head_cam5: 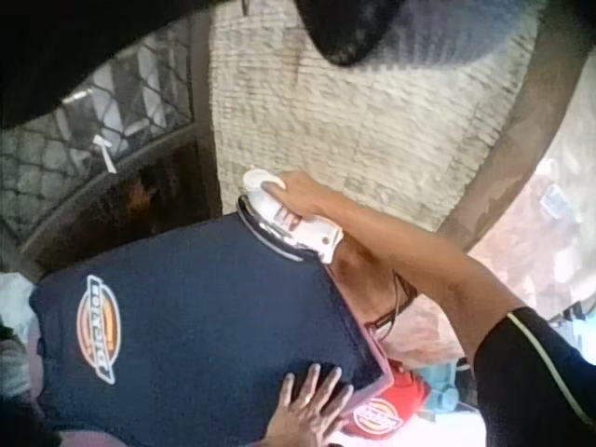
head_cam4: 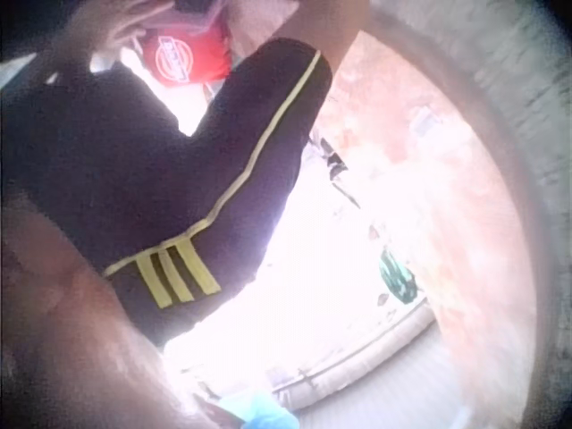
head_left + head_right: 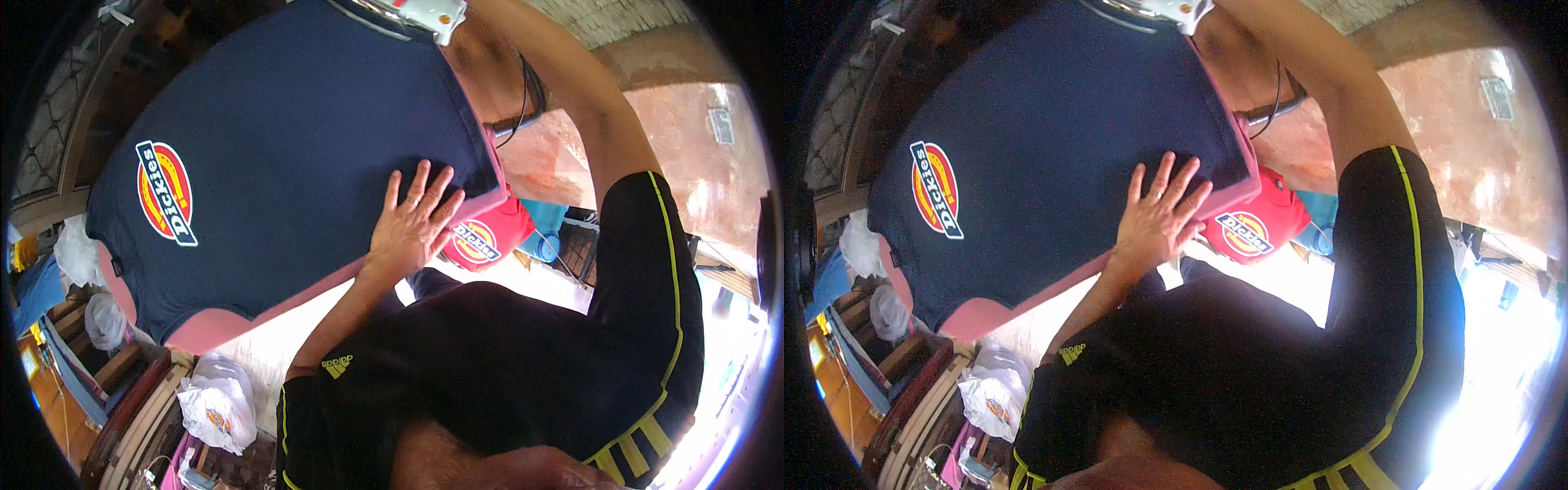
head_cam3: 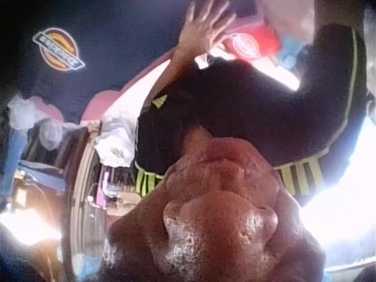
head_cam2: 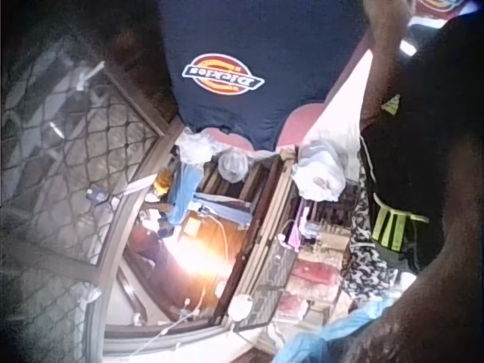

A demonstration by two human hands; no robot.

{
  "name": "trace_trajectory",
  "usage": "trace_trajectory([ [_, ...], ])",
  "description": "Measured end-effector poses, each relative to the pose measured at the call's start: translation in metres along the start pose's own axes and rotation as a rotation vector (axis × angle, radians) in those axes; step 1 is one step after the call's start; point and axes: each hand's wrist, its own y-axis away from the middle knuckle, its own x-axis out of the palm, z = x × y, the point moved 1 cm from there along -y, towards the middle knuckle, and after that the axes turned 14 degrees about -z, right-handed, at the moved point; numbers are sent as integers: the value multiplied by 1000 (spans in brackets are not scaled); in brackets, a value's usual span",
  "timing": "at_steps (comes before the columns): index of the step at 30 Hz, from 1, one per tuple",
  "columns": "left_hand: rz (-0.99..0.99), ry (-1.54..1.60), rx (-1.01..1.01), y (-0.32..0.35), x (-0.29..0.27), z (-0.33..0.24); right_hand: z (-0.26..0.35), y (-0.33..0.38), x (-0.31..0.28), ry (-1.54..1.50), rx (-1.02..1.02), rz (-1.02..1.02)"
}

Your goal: The person irons a red Dickies t-shirt on a pink ironing board, then switches to a dark blue Dickies t-shirt. They smooth the fabric with their hands and use a white steam iron to press both shirts, finishing by folding the blue shirt.

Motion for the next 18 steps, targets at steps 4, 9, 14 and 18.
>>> trace_trajectory([
  [4,-52,-34,-10,1,6,-10,-20,27,16,313,-400,-172],
  [9,-87,-10,-73,21,14,-26,-21,132,-4,417,-425,-46],
  [14,-413,50,-211,41,2,-17,-57,170,-33,226,-593,32],
  [18,-617,-458,-498,58,-19,18,-24,161,-28,470,-447,-10],
])
